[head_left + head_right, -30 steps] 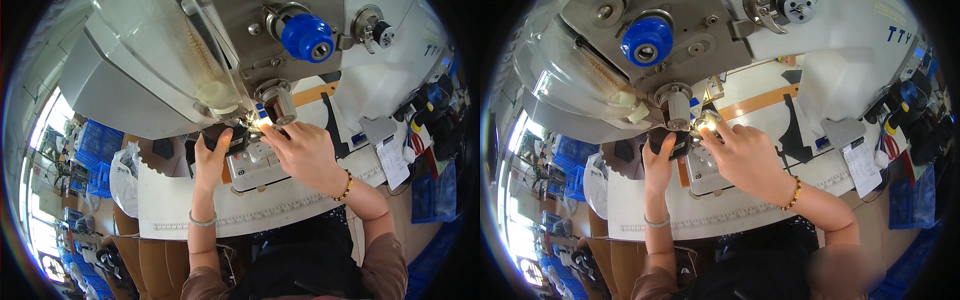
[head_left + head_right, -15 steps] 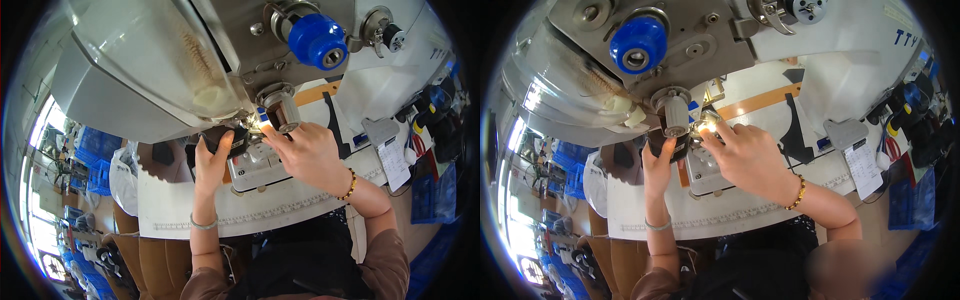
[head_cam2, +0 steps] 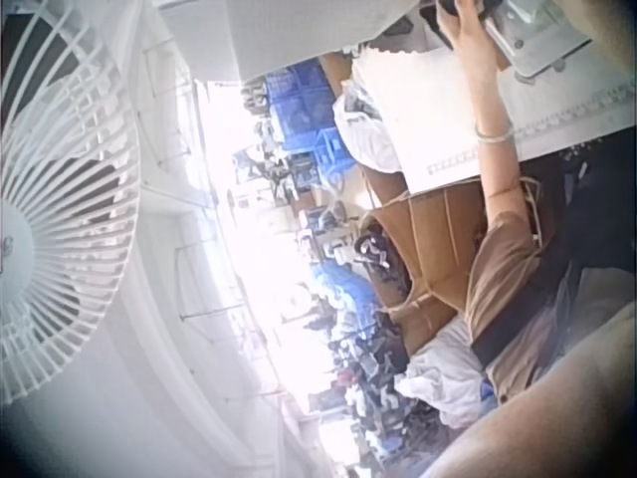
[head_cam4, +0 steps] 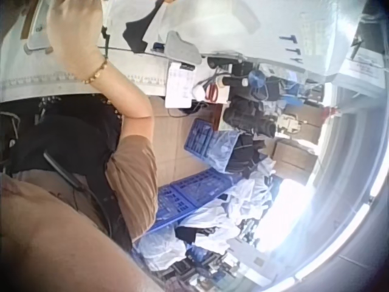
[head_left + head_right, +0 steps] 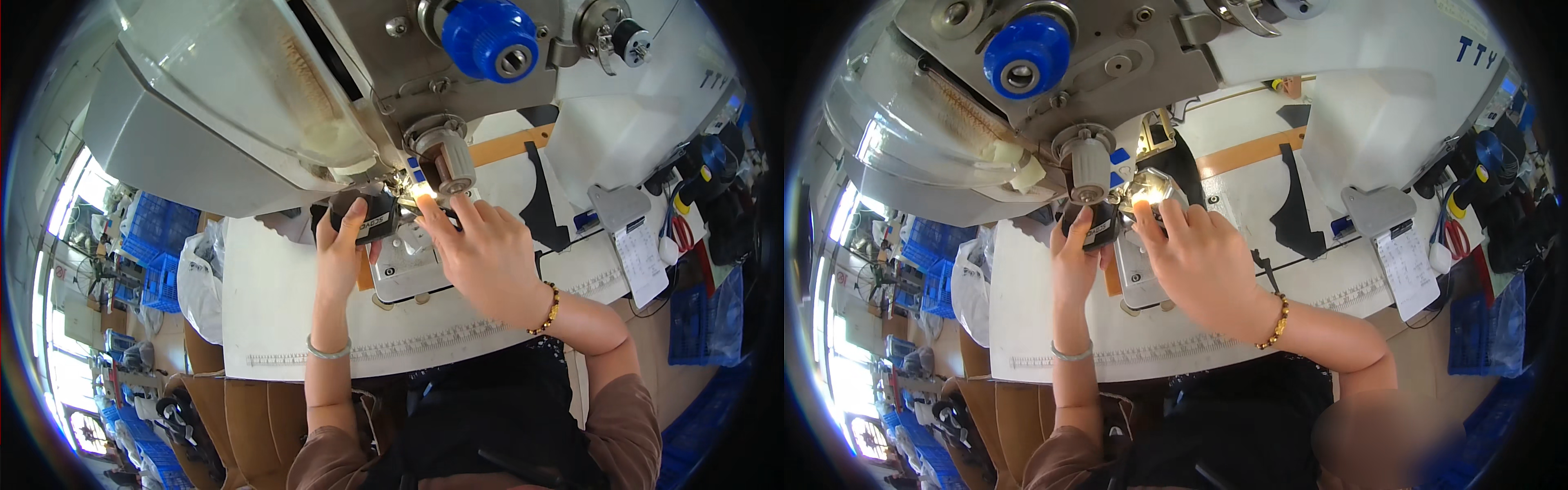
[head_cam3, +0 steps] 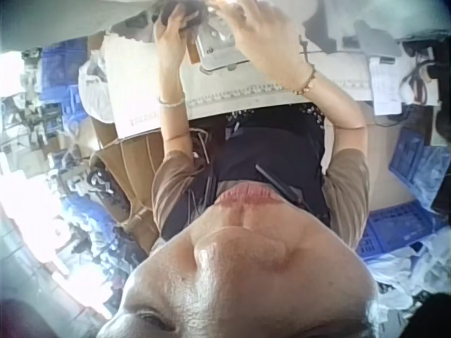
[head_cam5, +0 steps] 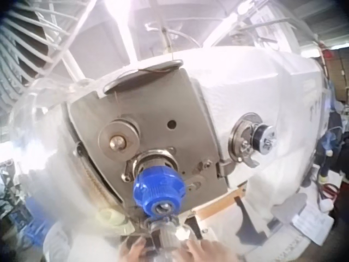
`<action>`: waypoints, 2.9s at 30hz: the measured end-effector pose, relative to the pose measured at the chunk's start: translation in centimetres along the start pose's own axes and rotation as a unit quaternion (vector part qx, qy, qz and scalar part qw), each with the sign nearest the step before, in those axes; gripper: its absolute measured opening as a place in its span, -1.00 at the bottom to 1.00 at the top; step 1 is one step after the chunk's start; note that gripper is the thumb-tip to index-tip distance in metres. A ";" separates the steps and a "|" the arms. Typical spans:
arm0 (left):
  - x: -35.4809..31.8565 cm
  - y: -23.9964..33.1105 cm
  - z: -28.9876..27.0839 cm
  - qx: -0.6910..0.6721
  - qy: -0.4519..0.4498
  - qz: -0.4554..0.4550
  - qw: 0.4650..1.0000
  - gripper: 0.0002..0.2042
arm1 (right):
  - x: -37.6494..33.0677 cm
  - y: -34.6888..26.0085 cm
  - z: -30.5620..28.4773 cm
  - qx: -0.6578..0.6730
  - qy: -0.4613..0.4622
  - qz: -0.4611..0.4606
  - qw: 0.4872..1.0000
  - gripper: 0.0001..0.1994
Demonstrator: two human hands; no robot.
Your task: The person aligns and stitches shoe upper components together using a sewing machine, trims thread using thread snips, and continues sewing the boot pieces.
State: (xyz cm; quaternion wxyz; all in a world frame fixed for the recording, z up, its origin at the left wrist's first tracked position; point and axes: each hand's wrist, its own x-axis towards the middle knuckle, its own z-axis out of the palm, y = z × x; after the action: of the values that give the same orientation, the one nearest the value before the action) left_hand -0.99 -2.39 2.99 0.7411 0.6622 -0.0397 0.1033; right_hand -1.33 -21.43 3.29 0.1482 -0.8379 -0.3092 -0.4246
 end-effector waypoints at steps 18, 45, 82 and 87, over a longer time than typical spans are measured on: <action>-4.5 -1.0 6.3 -0.252 0.076 -0.060 0.963 -0.70 | 1.8 4.5 -0.9 0.146 -0.033 -0.064 0.987 -0.83; -3.3 -2.9 1.8 -0.076 0.067 0.000 0.995 -0.86 | -0.3 3.3 3.5 0.252 0.038 -0.122 0.959 -0.64; -1.0 0.5 1.7 -0.088 -0.012 -0.032 0.995 -0.87 | -0.8 2.6 3.9 0.200 0.093 -0.096 0.971 -0.51; -0.5 0.1 1.3 -0.097 -0.004 -0.051 0.994 -0.85 | -0.7 2.4 3.8 0.189 0.088 -0.078 0.975 -0.53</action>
State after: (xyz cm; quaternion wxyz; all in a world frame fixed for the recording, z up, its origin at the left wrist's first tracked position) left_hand -1.38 -3.74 3.14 0.8057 0.5891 -0.0184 0.0583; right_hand 2.27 -21.55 0.49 0.2971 -0.7275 -0.4341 -0.4404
